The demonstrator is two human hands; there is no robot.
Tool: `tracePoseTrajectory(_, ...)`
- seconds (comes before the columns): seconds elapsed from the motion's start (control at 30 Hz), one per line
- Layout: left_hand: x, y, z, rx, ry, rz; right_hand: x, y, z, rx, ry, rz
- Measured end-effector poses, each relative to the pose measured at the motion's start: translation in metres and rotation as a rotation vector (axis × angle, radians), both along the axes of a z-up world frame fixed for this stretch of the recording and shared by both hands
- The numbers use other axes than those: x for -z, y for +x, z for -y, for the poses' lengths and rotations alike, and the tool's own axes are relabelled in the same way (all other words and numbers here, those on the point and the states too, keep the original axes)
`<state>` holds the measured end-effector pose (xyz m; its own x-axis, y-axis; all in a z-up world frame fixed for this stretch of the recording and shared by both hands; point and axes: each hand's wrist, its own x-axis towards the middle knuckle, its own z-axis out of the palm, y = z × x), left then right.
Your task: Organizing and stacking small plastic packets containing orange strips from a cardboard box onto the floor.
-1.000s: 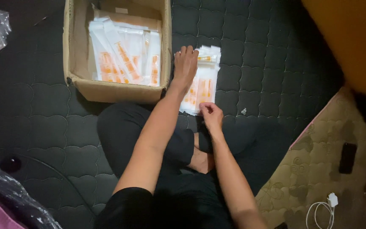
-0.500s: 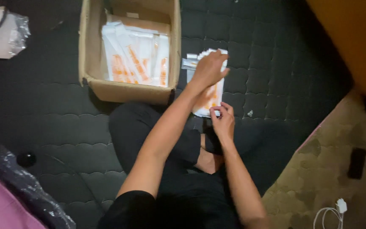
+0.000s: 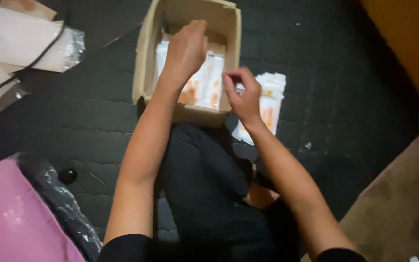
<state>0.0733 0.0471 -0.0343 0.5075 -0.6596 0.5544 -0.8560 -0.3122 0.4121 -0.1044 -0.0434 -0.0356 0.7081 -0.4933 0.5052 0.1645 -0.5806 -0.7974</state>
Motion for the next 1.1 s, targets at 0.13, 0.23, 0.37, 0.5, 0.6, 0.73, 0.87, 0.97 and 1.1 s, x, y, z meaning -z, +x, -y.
tracePoseTrajectory(0.13,0.069,0.034,-0.007,-0.403,0.080,0.143,0.055,0.109,0.011,-0.150,-0.083,-0.308)
tracePoseTrajectory(0.23,0.106,0.049,-0.004,-0.492,0.103,0.134,0.105,0.173,0.027,-0.143,-0.161,-0.646)
tracePoseTrajectory(0.37,0.110,0.045,0.000,-0.356,0.049,-0.153,0.221,0.237,0.053,0.012,-0.091,-1.041)
tracePoseTrajectory(0.5,0.108,0.046,-0.003,-0.368,0.105,-0.109,0.229,0.233,0.030,0.083,0.147,-1.013)
tracePoseTrajectory(0.6,0.131,0.059,-0.005,-0.415,0.163,0.084,0.230,0.233,0.025,0.049,-0.029,-1.097)
tracePoseTrajectory(0.73,0.130,0.058,-0.003,-0.468,0.213,0.028,0.233,0.228,0.031,0.155,0.149,-1.095)
tracePoseTrajectory(0.87,0.141,0.062,-0.002,-0.520,0.197,0.058,0.263,0.242,0.051,0.201,0.372,-0.924)
tracePoseTrajectory(0.97,0.122,0.056,-0.007,-0.484,0.005,-0.134,0.324,0.276,0.067,0.109,0.494,-0.771)
tracePoseTrajectory(1.1,0.113,0.070,-0.012,-0.403,-0.273,-0.413,0.106,0.190,0.020,0.031,0.775,-0.559)
